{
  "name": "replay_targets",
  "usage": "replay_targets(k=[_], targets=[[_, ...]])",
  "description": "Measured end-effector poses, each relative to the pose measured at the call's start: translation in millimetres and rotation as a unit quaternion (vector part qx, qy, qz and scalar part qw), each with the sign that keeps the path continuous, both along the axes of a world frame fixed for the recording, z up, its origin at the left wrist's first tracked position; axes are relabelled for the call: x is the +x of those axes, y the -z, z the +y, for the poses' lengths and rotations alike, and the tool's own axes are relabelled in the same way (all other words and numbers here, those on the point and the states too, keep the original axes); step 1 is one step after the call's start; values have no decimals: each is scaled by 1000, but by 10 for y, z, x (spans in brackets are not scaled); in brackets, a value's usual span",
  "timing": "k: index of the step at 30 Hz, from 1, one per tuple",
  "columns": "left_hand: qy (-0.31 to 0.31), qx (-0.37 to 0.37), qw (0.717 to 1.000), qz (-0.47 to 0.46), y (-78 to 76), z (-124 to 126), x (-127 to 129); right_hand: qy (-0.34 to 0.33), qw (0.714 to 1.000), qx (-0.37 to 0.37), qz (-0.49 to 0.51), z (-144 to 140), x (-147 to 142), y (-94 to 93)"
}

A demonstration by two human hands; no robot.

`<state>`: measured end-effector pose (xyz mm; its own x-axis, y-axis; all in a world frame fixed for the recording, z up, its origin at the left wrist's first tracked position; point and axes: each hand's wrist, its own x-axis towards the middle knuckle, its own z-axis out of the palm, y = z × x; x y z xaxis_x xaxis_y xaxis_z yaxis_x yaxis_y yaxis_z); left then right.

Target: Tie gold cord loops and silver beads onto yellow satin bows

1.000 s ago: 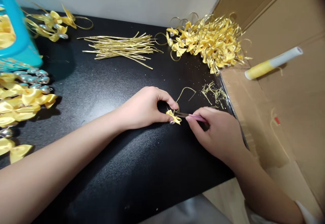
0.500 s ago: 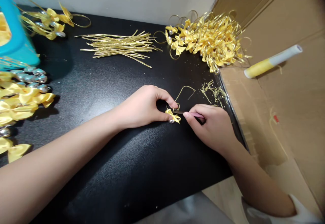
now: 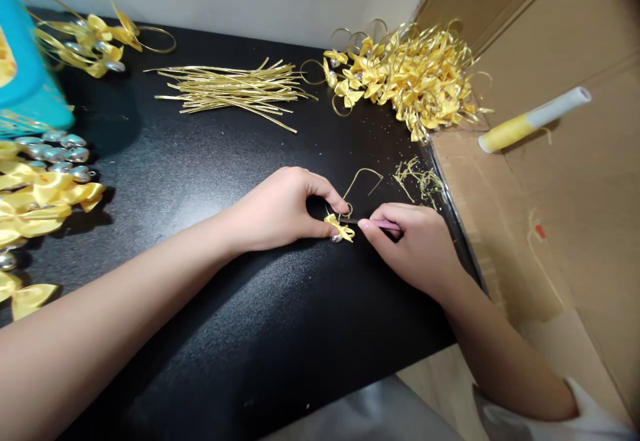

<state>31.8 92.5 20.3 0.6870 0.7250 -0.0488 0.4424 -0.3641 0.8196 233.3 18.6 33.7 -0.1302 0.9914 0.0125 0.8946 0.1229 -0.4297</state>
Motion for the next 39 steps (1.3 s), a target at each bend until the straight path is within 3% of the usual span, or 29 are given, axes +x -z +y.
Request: replay_targets(k=[21,24,28,32,36,39], targets=[[-3,2,1000,-2,-11,-8,11,5,1000,-15,-2,-3,43,-64],[-8,-8,1000,1,-22,-4,11,41,999,-14,23,-9,270,-88],[-20,-65,998,-13,-53,11,10,188,980,65,-30,21,875,51],[-92,-121,986,-70,-56,43,5,208,954,179,-120,45,1413,268],[-212,-30,975,-58,-7,57,0,228,945,218,-84,51,1518,373],[-216,106,970,-25,-30,25,6,225,947,223,-49,71,1480,409]])
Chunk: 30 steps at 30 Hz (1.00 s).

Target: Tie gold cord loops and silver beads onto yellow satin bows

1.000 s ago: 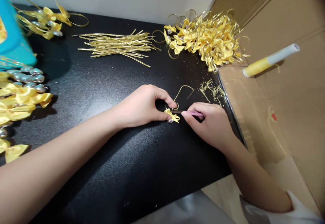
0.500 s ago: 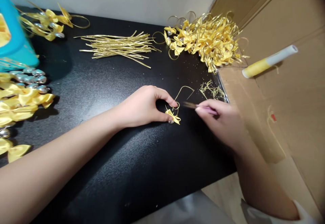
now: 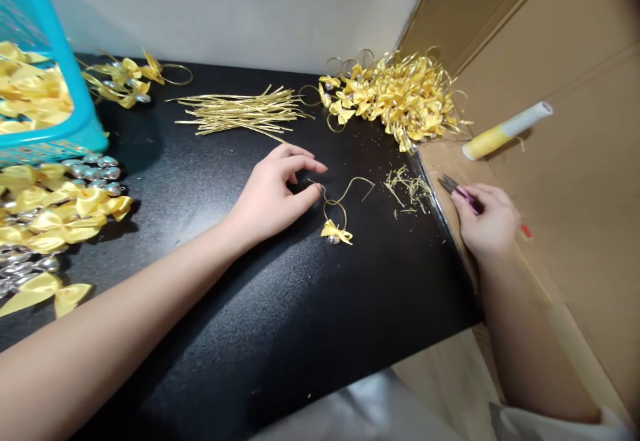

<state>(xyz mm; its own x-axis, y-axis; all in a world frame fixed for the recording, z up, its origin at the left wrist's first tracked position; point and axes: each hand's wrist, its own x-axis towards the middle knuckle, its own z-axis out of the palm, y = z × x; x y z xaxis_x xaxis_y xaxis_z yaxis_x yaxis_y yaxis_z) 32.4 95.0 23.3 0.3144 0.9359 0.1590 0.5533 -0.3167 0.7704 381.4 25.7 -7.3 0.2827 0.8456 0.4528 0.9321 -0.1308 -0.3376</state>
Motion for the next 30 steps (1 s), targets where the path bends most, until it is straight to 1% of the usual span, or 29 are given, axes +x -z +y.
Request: replay_targets(k=[1,2,3,5,7,9,10,11,12,13,14,15,16,18,21,23,25,27,28,30], targets=[[6,24,999,24,-29,-18,4,-7,1000,-1,5,9,1,13],[17,23,998,53,-65,-38,7,-14,1000,-4,6,17,12,26],[32,-2,996,88,-105,-58,11,-20,1000,-8,7,24,29,35],[59,-79,984,151,-175,-95,18,-26,999,-17,6,30,51,24],[68,-129,971,189,-210,-125,31,-23,1000,-10,-7,22,-8,-48],[72,-126,968,203,-207,-149,56,-23,999,17,-18,0,-209,-185],[77,-115,968,209,-196,-161,73,-42,999,6,-10,-15,-367,-267],[88,-100,967,216,-182,-176,93,-56,998,19,19,-31,-555,-349],[105,-82,966,222,-168,-195,114,-100,993,-25,56,-45,-761,-425],[126,-62,964,226,-156,-218,134,-145,978,-110,97,-56,-969,-488],[146,-45,962,226,-148,-246,151,-188,954,-196,128,-61,-1165,-536],[163,-32,961,221,-146,-275,164,-217,928,-267,140,-59,-1334,-568],[170,-24,963,210,-149,-306,172,-223,916,-303,139,-50,-1468,-587],[154,-15,973,171,-171,-356,166,-238,902,-333,137,-11,-1618,-601],[98,36,989,101,-228,-383,120,-245,909,-290,169,69,-1633,-621],[57,80,993,59,-256,-373,80,-260,903,-271,209,111,-1615,-646],[21,129,991,34,-253,-360,45,-292,876,-275,267,133,-1633,-661],[-1,188,981,40,-210,-356,16,-322,847,-269,327,134,-1687,-645],[-6,217,975,52,-177,-359,3,-328,841,-255,347,128,-1719,-624],[-11,264,961,77,-101,-370,-21,-331,846,-216,358,101,-1772,-567]])
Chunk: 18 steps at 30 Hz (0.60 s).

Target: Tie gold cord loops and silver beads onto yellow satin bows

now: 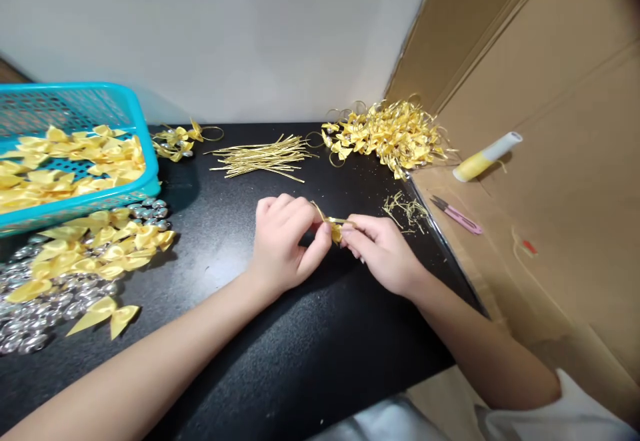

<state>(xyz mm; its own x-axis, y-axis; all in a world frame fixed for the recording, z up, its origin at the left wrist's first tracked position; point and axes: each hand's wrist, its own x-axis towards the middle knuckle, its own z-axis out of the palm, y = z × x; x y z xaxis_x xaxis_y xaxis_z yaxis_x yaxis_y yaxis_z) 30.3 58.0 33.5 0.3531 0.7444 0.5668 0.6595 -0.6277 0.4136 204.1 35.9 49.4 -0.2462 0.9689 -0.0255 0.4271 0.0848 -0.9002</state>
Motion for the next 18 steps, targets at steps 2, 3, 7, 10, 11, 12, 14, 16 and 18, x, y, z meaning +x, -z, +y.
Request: replay_targets(k=[2,3,7,10,11,12,14,16,18], targets=[[-7,36,999,14,67,-13,-17,23,998,52,-9,-42,-29,59],[-11,47,999,16,92,-18,-21,39,995,84,-19,-66,-34,84],[-14,19,1000,0,137,-9,-5,87,984,145,-53,-130,-31,165],[-4,-30,999,-17,149,15,27,66,991,106,-56,-119,-40,231],[-2,-41,999,-21,152,21,37,64,992,97,-58,-107,-46,253],[2,-52,998,-24,154,26,47,66,992,91,-58,-94,-52,272],[14,-76,997,-22,149,30,60,73,993,77,-47,-68,-63,298],[25,-105,994,-18,131,34,63,71,996,50,-18,-51,-67,301],[39,-139,989,-27,101,45,54,64,998,18,10,-43,-63,286]])
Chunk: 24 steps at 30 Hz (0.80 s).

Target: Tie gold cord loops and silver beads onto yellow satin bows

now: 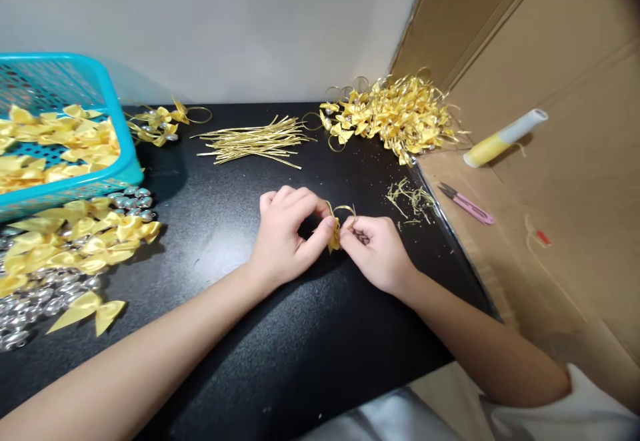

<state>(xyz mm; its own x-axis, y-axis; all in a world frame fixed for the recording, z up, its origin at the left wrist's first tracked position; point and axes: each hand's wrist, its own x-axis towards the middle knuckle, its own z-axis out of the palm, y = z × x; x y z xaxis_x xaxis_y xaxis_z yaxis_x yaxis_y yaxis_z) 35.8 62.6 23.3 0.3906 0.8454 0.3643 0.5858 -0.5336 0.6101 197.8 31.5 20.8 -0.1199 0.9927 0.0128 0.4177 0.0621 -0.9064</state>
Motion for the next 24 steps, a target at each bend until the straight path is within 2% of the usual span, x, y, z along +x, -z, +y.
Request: replay_targets(k=[3,5,7,9,12,14,15,16,18,19,21,24], targets=[[58,-76,993,-66,-42,41,-22,-17,998,-57,1,-4,16,-30],[113,-145,973,-143,-48,74,-28,-39,995,-96,-8,-11,30,-40],[138,-212,943,-216,-33,105,-21,-63,991,-119,-9,-16,48,-39],[116,-249,922,-271,-13,138,-16,-77,989,-129,-4,-17,66,-32],[5,-208,927,-313,-39,208,-55,-81,987,-136,9,-12,91,-21],[-40,-147,953,-260,-120,265,-125,-83,986,-141,20,-7,103,-17],[-24,-123,971,-203,-175,291,-168,-84,986,-142,27,-4,107,-15],[37,-112,984,-134,-232,313,-212,-85,985,-145,33,-2,109,-14],[192,-128,973,10,-327,337,-284,-90,983,-150,46,3,110,-14],[226,-129,963,72,-356,339,-307,-93,983,-153,51,4,110,-14],[249,-120,949,151,-379,335,-327,-97,981,-157,53,7,108,-15],[262,-117,942,172,-391,337,-325,-94,982,-155,43,9,109,-19]])
